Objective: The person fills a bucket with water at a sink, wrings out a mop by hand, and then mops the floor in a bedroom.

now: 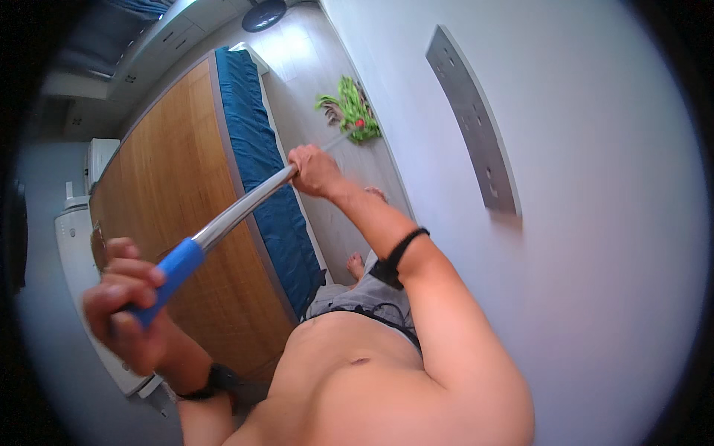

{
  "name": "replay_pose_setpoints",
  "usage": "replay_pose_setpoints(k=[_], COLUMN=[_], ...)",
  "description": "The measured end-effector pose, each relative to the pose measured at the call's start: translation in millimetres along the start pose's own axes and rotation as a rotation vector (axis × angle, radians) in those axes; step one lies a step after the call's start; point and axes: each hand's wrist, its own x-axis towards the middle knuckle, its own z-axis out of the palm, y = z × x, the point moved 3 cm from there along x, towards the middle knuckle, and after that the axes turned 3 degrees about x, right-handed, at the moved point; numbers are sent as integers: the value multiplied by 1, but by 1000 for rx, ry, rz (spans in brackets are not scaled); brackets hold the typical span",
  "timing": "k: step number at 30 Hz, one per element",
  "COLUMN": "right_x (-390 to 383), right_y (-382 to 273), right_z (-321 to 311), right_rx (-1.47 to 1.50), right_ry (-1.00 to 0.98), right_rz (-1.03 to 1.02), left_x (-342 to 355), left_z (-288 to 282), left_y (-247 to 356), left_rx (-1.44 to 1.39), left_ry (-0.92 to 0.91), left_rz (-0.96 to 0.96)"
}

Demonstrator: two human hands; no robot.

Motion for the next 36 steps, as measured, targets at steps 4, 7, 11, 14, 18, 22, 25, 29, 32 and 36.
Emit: replay_pose_setpoints(k=[4, 7, 11, 14, 18, 22, 25, 29, 32, 36], right_x=[-109, -190, -336, -463, -619, -667, -576, -389, -261, -181], right_y=[-53, -74, -46, -19, -7, -16, -2, -30, -78, -64], right_z=[-22, -28, -22, 11, 39, 47, 47, 7, -20, -4], right_rx=[142, 234, 273, 268, 98, -10, 177, 289, 391, 455], right_ry=[46, 54, 157, 244, 192, 158, 252, 497, 475, 540], right_rz=[105, 196, 494, 633, 1056, 1185, 1080, 706, 298, 146], left_x=[3, 11, -15, -87, -190, -209, -146, -11, 25, 11], left_z=[-24, -7, 115, 201, 294, 313, 271, 160, 59, 62], left_y=[33, 36, -5, -19, -24, -1, -19, -29, 29, 115], left_rx=[-191, -376, -853, -1019, -986, -931, -873, -813, -560, -480], left_ry=[-108, -275, -474, -636, -1163, -1329, -1086, -887, -787, -830], left_rz=[155, 164, -177, -601, -835, -627, -834, -186, 2, 373])
